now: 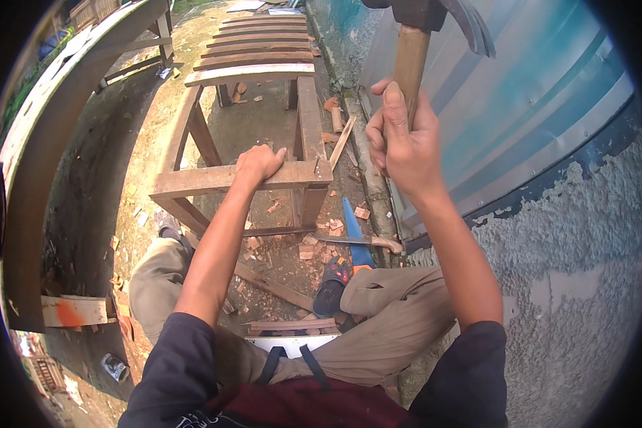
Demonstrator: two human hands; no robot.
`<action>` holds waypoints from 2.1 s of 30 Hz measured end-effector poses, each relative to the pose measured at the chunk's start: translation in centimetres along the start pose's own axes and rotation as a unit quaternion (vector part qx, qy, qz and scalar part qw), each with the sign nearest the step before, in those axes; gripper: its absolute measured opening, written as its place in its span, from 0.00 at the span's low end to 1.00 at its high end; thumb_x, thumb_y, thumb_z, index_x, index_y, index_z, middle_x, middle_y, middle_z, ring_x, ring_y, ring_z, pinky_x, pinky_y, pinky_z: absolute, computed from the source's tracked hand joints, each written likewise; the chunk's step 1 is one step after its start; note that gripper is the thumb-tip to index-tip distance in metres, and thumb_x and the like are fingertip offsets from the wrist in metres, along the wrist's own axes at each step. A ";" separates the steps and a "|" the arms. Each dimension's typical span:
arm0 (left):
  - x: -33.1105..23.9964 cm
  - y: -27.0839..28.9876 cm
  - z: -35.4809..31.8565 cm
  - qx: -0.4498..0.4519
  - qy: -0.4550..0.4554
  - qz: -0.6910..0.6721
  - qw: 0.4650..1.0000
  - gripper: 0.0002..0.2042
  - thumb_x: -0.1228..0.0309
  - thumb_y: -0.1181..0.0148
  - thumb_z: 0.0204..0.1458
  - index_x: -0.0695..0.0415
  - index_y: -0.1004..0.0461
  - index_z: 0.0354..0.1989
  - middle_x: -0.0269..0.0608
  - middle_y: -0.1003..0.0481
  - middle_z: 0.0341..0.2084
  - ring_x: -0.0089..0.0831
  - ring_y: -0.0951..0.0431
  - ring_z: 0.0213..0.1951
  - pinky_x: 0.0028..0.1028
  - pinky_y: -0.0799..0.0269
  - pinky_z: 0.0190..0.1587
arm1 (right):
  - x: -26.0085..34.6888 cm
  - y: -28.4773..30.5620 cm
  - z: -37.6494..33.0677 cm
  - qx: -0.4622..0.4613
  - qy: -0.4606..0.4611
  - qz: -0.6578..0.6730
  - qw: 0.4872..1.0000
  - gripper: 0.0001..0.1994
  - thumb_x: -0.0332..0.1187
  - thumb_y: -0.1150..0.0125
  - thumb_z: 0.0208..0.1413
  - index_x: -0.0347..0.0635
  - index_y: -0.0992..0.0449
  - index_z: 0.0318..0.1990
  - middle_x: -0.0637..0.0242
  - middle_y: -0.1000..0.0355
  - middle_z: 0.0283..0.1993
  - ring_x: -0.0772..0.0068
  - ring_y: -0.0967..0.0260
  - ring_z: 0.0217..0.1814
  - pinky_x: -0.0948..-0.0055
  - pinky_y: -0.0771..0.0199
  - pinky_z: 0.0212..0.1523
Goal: The person sits on the ground and uses a hammer to drive nails into a wooden frame, securing slats to the structure. The person repeatedly positions nails and strikes them with the hammer to fasten the pieces together.
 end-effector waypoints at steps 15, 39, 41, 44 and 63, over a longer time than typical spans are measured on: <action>-0.2 -0.1 0.1 0.005 -0.003 0.035 0.999 0.32 0.43 0.57 0.62 0.62 0.19 0.48 0.56 0.20 0.48 0.49 0.22 0.55 0.42 0.27 0.57 | 0.2 0.0 -1.0 0.020 -0.065 0.015 0.998 0.27 0.61 0.63 0.70 0.43 0.37 0.37 0.74 0.44 0.20 0.84 0.50 0.13 0.79 0.49 0.12; -0.4 -0.3 -0.5 -0.026 0.007 0.030 0.999 0.33 0.43 0.58 0.62 0.63 0.19 0.49 0.57 0.20 0.48 0.49 0.21 0.54 0.41 0.27 0.56 | -13.5 1.7 -13.0 0.053 -0.438 -0.068 0.895 0.28 0.62 0.60 0.69 0.43 0.35 0.35 0.75 0.41 0.22 0.84 0.48 0.16 0.78 0.47 0.15; -0.3 0.2 -0.3 -0.030 0.004 0.020 0.999 0.33 0.43 0.58 0.62 0.63 0.19 0.48 0.56 0.20 0.48 0.49 0.21 0.53 0.41 0.27 0.56 | -8.8 2.7 -10.8 0.011 -0.415 -0.048 0.909 0.29 0.63 0.61 0.69 0.43 0.35 0.35 0.76 0.42 0.22 0.85 0.50 0.15 0.79 0.48 0.15; 0.1 0.3 -0.4 -0.031 -0.006 0.038 0.999 0.33 0.43 0.58 0.62 0.63 0.18 0.47 0.56 0.19 0.47 0.49 0.20 0.52 0.42 0.26 0.55 | -0.9 3.6 -5.1 -0.066 -0.227 -0.049 0.970 0.28 0.64 0.61 0.68 0.45 0.37 0.36 0.76 0.46 0.20 0.87 0.57 0.12 0.80 0.56 0.11; -1.6 0.7 -0.9 -0.080 -0.060 -0.012 0.995 0.30 0.47 0.56 0.63 0.65 0.18 0.41 0.59 0.19 0.40 0.53 0.19 0.47 0.45 0.27 0.53 | -0.1 2.0 -4.0 -0.041 -0.222 -0.027 0.974 0.28 0.63 0.59 0.69 0.44 0.36 0.37 0.77 0.46 0.20 0.87 0.56 0.12 0.81 0.56 0.11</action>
Point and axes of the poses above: each hand's wrist, its own z-axis towards the middle knuckle, its own y-axis out of the back of the hand, x = y × z, the point moved 9 cm from there along z, towards the middle knuckle
